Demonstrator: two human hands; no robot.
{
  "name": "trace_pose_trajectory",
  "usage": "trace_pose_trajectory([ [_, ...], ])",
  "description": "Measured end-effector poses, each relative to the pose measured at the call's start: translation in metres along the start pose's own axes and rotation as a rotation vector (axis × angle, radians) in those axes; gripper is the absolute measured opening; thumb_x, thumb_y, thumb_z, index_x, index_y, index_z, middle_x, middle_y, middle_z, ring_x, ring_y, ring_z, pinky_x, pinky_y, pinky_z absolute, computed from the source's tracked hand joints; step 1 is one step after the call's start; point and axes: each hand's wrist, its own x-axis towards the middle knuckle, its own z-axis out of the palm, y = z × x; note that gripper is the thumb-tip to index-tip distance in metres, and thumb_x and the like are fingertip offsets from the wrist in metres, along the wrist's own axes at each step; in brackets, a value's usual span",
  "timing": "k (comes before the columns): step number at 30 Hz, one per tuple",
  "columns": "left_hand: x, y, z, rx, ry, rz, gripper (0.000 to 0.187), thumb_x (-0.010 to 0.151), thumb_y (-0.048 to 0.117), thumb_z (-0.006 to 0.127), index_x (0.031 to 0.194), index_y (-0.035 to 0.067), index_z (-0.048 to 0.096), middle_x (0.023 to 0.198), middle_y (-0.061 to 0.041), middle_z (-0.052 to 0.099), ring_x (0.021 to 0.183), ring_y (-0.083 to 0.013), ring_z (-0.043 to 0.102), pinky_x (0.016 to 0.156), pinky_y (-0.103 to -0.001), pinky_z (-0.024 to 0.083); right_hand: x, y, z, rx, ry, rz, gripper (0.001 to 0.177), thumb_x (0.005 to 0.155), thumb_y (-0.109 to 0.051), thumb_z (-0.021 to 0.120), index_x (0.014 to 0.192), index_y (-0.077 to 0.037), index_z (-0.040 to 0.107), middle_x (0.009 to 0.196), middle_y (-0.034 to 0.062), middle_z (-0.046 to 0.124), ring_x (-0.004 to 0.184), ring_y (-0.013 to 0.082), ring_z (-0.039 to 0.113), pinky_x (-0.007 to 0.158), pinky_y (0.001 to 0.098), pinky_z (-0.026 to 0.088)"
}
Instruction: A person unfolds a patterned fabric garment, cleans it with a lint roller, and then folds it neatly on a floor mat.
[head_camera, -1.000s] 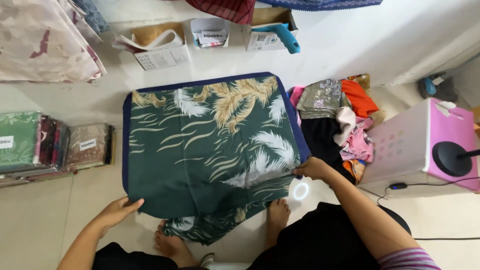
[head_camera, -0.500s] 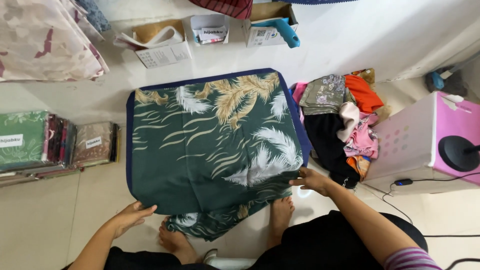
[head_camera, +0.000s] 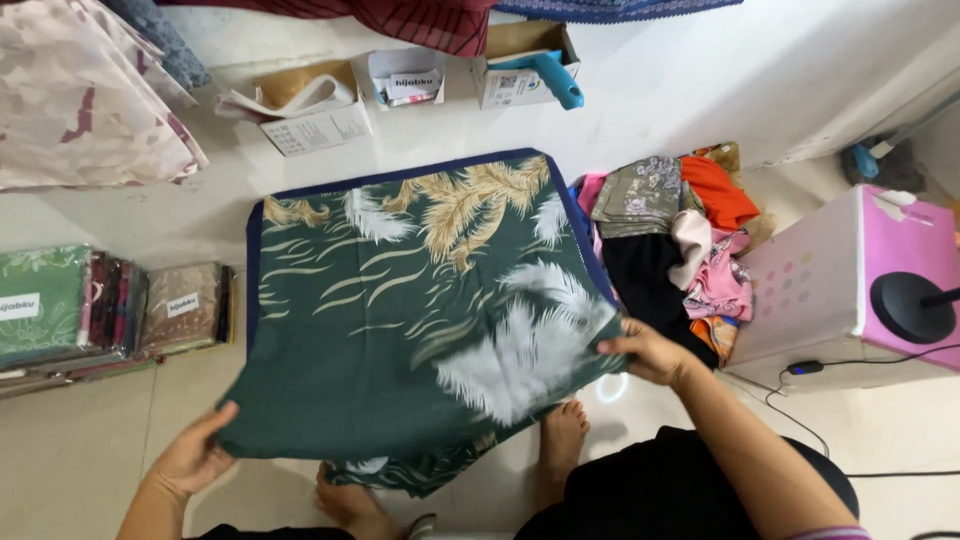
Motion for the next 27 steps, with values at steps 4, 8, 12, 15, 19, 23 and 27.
trace_pose_trajectory([
  [4, 0.009, -0.006, 0.018, 0.078, 0.053, 0.065, 0.055, 0.101, 0.026, 0.047, 0.151, 0.003, 0.048, 0.146, -0.017, 0.055, 0.125, -0.0305, 0.052, 0.111, -0.041, 0.039, -0.001, -0.013, 0.037, -0.145, 0.293, 0.193, 0.032, 0.082, -0.001, 0.077, 0.112, 0.003, 0.067, 0.107, 0.02, 0.076, 0.089, 0.0331, 0.074, 0.08, 0.04, 0.062],
  [8, 0.041, -0.021, 0.021, 0.317, 0.093, 0.195, 0.035, 0.101, 0.024, 0.064, 0.124, -0.001, 0.07, 0.114, -0.021, 0.072, 0.1, -0.0328, 0.066, 0.09, -0.045, 0.052, 0.008, -0.005, 0.05, -0.429, 0.231, 0.289, 0.03, 0.086, -0.006, 0.076, 0.114, 0.004, 0.072, 0.113, 0.017, 0.078, 0.1, 0.0299, 0.074, 0.093, 0.039, 0.06],
  [12, 0.01, -0.002, 0.051, 0.513, 0.206, 0.0, 0.045, 0.101, 0.029, 0.064, 0.139, 0.005, 0.067, 0.127, -0.016, 0.072, 0.106, -0.0344, 0.067, 0.087, -0.049, 0.051, 0.014, 0.016, 0.035, -0.512, 0.307, 0.401, 0.029, 0.09, -0.003, 0.07, 0.118, 0.005, 0.069, 0.111, 0.0178, 0.077, 0.098, 0.0288, 0.074, 0.09, 0.0385, 0.06],
  [15, -0.002, 0.014, 0.065, 0.529, 0.219, -0.108, 0.055, 0.099, 0.032, 0.063, 0.147, 0.006, 0.062, 0.135, -0.018, 0.069, 0.114, -0.0401, 0.066, 0.096, -0.054, 0.051, 0.018, 0.022, 0.025, -0.614, 0.3, 0.454, 0.022, 0.091, -0.007, 0.071, 0.108, 0.007, 0.072, 0.106, 0.0147, 0.079, 0.095, 0.0267, 0.075, 0.088, 0.0352, 0.06],
  [19, 0.006, 0.011, 0.053, 0.567, 0.203, -0.21, 0.051, 0.101, 0.031, 0.063, 0.142, 0.002, 0.065, 0.134, -0.021, 0.07, 0.115, -0.0417, 0.066, 0.098, -0.054, 0.054, 0.007, -0.002, 0.031, -0.694, 0.137, 0.454, 0.029, 0.091, -0.011, 0.071, 0.115, 0.005, 0.074, 0.114, 0.0128, 0.079, 0.103, 0.0254, 0.075, 0.096, 0.0339, 0.06],
  [23, -0.007, 0.015, 0.059, 0.403, 0.133, -0.058, 0.044, 0.1, 0.021, 0.06, 0.137, -0.003, 0.063, 0.132, -0.022, 0.068, 0.111, -0.0382, 0.063, 0.098, -0.049, 0.049, 0.012, 0.0, 0.013, -0.441, 0.098, 0.151, 0.028, 0.086, -0.013, 0.078, 0.109, 0.0, 0.07, 0.106, 0.0127, 0.077, 0.094, 0.0231, 0.072, 0.085, 0.035, 0.06],
  [27, 0.014, 0.01, 0.045, 0.491, 0.107, -0.092, 0.041, 0.1, 0.024, 0.063, 0.13, -0.004, 0.069, 0.123, -0.026, 0.074, 0.104, -0.0394, 0.067, 0.095, -0.049, 0.053, 0.028, 0.013, -0.002, -0.372, 0.175, 0.176, 0.021, 0.088, -0.005, 0.076, 0.108, 0.0, 0.073, 0.103, 0.0109, 0.077, 0.091, 0.0241, 0.074, 0.085, 0.0363, 0.062],
])
